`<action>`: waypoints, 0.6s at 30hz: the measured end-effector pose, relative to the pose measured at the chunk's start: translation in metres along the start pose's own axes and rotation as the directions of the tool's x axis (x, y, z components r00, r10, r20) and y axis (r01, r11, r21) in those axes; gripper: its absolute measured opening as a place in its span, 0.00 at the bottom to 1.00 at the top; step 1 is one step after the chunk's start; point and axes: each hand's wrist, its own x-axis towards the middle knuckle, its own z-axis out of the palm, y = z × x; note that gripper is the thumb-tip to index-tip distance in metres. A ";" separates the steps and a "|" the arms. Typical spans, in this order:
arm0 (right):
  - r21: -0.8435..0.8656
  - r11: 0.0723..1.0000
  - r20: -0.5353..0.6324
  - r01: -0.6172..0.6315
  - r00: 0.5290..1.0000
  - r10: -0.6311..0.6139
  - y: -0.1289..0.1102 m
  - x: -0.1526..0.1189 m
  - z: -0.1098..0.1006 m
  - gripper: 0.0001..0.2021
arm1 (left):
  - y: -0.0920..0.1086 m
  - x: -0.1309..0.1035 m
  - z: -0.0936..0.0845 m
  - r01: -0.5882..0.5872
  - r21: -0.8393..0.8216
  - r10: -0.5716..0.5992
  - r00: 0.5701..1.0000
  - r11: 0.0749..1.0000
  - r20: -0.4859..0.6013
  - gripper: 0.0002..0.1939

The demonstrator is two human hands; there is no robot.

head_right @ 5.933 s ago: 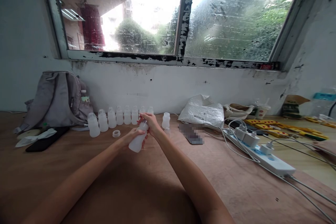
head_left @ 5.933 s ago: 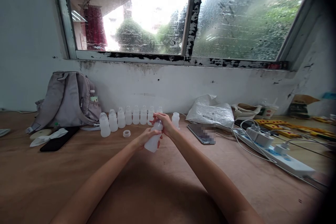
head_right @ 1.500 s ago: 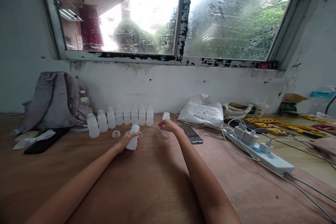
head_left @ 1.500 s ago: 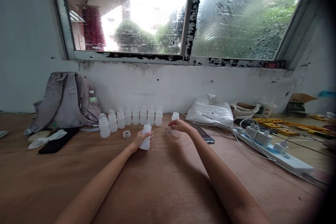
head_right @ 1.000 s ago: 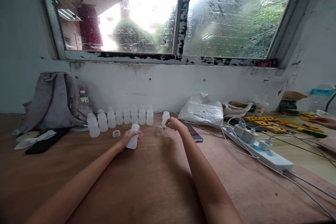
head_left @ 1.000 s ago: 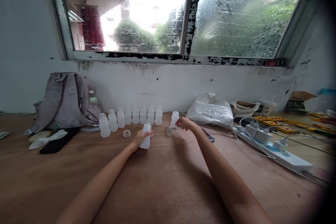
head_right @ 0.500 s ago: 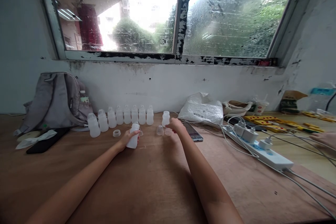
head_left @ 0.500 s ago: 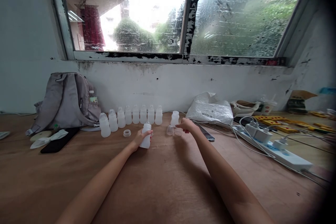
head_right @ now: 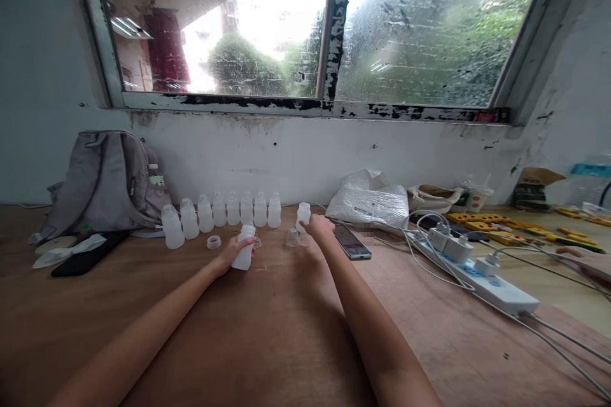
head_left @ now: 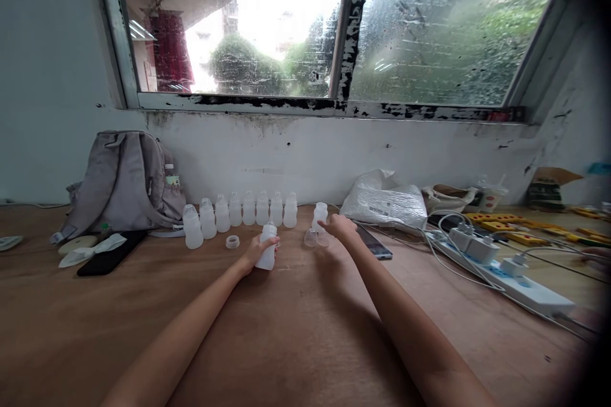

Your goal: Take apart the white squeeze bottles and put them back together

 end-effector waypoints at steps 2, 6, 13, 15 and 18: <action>0.002 0.999 -0.043 0.046 0.998 -0.046 -0.004 -0.001 -0.003 0.23 | 0.000 0.000 0.000 0.000 -0.002 0.000 1.000 1.000 -0.003 0.19; 0.029 0.965 -0.036 0.259 0.965 -0.258 -0.015 -0.006 0.001 0.20 | 0.001 -0.001 0.001 -0.007 -0.006 0.007 1.000 1.000 -0.011 0.19; 0.019 0.930 0.109 0.366 0.924 -0.366 -0.024 -0.009 0.030 0.13 | 0.003 -0.002 0.001 -0.012 -0.001 0.012 1.000 1.000 0.000 0.19; 0.008 0.931 0.134 0.364 0.923 -0.362 -0.022 -0.006 0.033 0.12 | 0.003 -0.003 0.001 -0.014 -0.001 0.014 1.000 1.000 0.000 0.19; -0.011 0.931 0.164 0.364 0.919 -0.358 -0.018 -0.005 0.029 0.13 | 0.004 -0.004 0.001 -0.020 0.001 0.020 1.000 1.000 -0.008 0.18</action>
